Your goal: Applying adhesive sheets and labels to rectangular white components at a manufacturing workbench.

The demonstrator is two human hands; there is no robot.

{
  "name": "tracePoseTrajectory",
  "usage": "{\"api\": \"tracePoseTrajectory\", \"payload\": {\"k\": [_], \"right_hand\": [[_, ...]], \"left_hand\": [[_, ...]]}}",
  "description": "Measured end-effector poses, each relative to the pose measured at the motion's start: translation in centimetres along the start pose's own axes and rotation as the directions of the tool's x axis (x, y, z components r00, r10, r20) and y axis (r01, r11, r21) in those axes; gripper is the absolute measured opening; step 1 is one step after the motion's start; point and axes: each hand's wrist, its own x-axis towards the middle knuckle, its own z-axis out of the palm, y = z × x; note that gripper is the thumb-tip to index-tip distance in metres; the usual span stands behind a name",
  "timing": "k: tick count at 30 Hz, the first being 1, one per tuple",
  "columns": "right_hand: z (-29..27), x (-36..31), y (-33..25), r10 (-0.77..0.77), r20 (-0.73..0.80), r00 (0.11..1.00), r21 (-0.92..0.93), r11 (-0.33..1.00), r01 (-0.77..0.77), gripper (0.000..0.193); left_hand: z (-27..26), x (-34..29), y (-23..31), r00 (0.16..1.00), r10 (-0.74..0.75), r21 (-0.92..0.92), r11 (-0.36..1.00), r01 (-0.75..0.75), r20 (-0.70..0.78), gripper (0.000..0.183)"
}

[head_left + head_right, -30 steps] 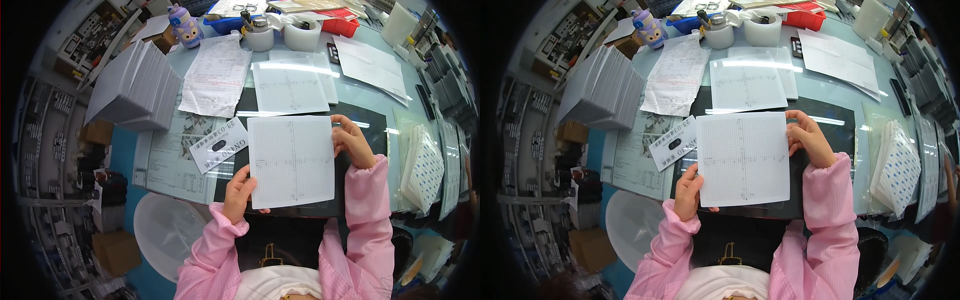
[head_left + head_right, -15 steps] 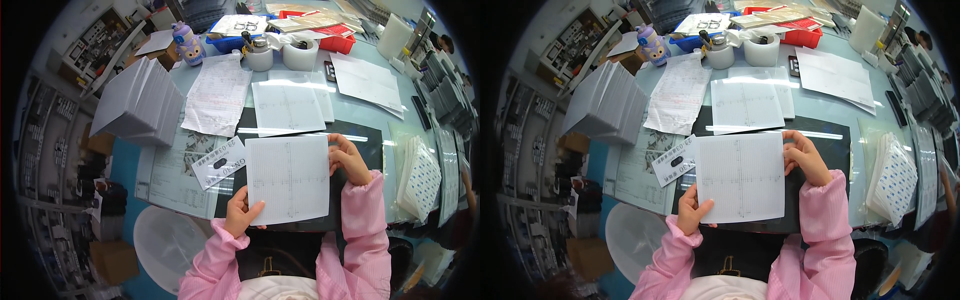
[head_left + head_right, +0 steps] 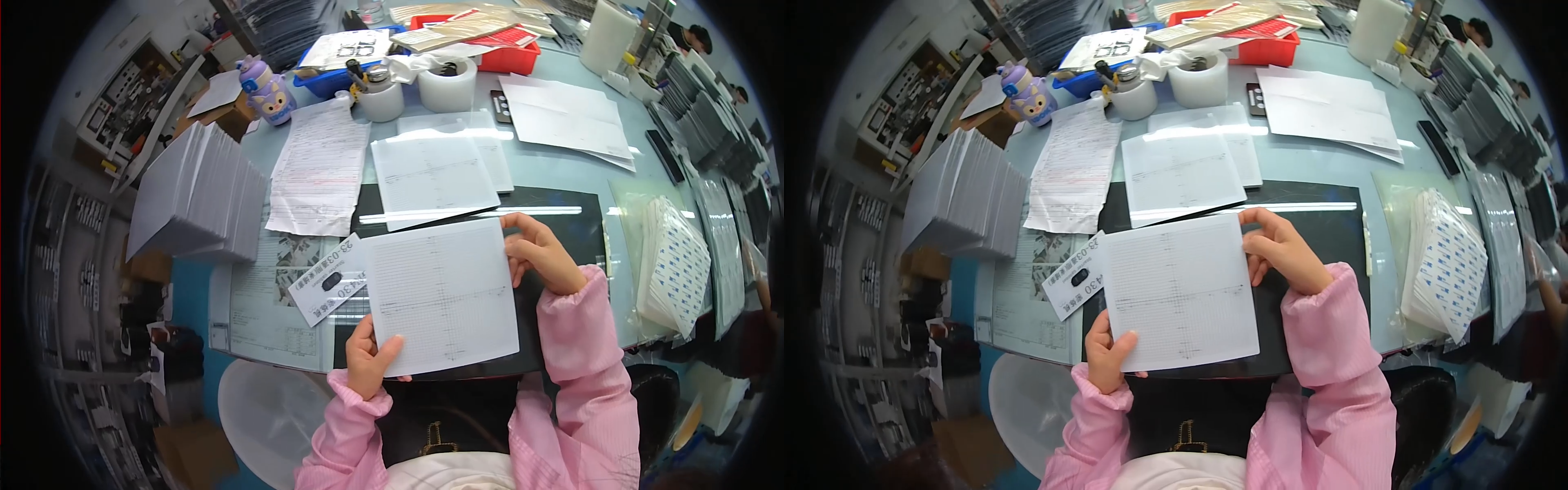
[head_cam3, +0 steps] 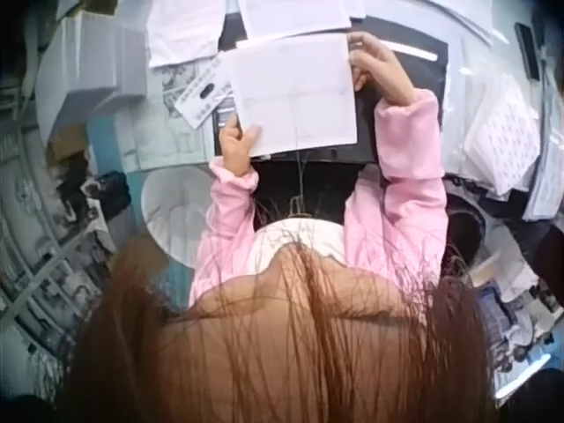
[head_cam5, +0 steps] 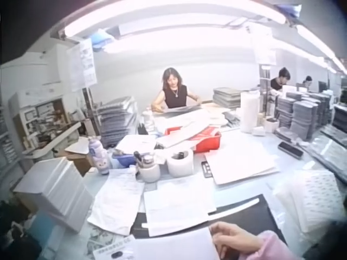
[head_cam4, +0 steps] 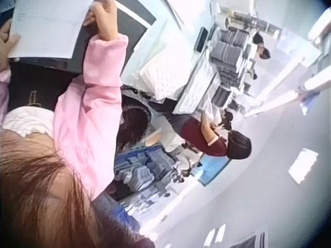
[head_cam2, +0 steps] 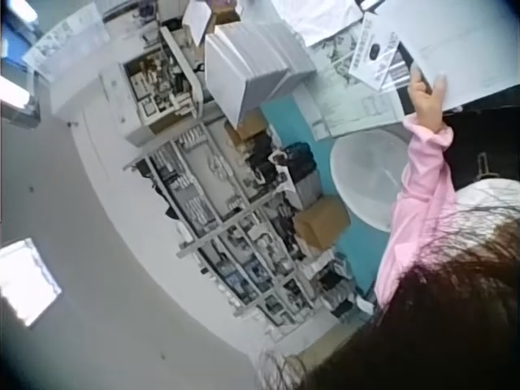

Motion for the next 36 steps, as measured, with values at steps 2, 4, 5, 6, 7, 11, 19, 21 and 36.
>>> {"api": "tracePoseTrajectory", "payload": {"k": [2,4,5,6,7,11,19,21,36], "right_hand": [[-0.2,-0.2,-0.3,0.005,0.026,1.0,-0.012,1.0,-0.005,0.032],[-0.2,-0.3,-0.4,0.009,0.019,1.0,-0.005,1.0,-0.009,0.032],[-0.2,-0.3,-0.4,0.014,0.027,1.0,0.002,1.0,-0.014,0.033],[-0.2,-0.5,-0.5,0.001,0.034,0.999,-0.007,1.0,-0.001,0.034],[-0.3,-0.5,-0.5,0.001,0.025,1.0,-0.007,1.0,-0.001,0.034],[-0.3,-0.5,-0.4,0.011,0.023,1.0,-0.004,1.0,-0.011,0.035],[-0.2,-0.5,-0.4,-0.005,0.013,1.0,-0.03,1.0,0.005,0.029],[-0.2,-0.5,-0.3,-0.009,0.008,1.0,-0.03,1.0,0.009,0.028],[0.5,0.0,0.7,-0.276,0.018,0.961,-0.115,0.954,0.276,0.036]], "left_hand": [[0.1,0.0,0.1,1.0,0.0,-0.005,1.0,0.0,0.005,0.041],[0.0,0.0,0.0,1.0,0.006,-0.009,1.0,-0.006,-0.007,0.043],[0.0,0.0,-0.1,1.0,0.003,-0.009,1.0,-0.003,0.004,0.043],[0.0,0.0,-0.2,1.0,0.014,-0.01,1.0,-0.014,-0.004,0.043],[0.0,0.0,-0.3,1.0,0.023,-0.011,1.0,-0.024,-0.014,0.044],[-0.1,0.1,-0.3,1.0,0.028,-0.033,0.999,-0.028,-0.007,0.045],[0.0,0.2,-0.1,1.0,0.027,-0.018,0.999,-0.027,-0.002,0.042],[0.2,0.2,-0.1,1.0,0.028,-0.012,1.0,-0.028,0.002,0.043],[3.4,-1.2,0.5,0.977,-0.082,-0.298,0.944,0.139,0.196,0.028]]}}
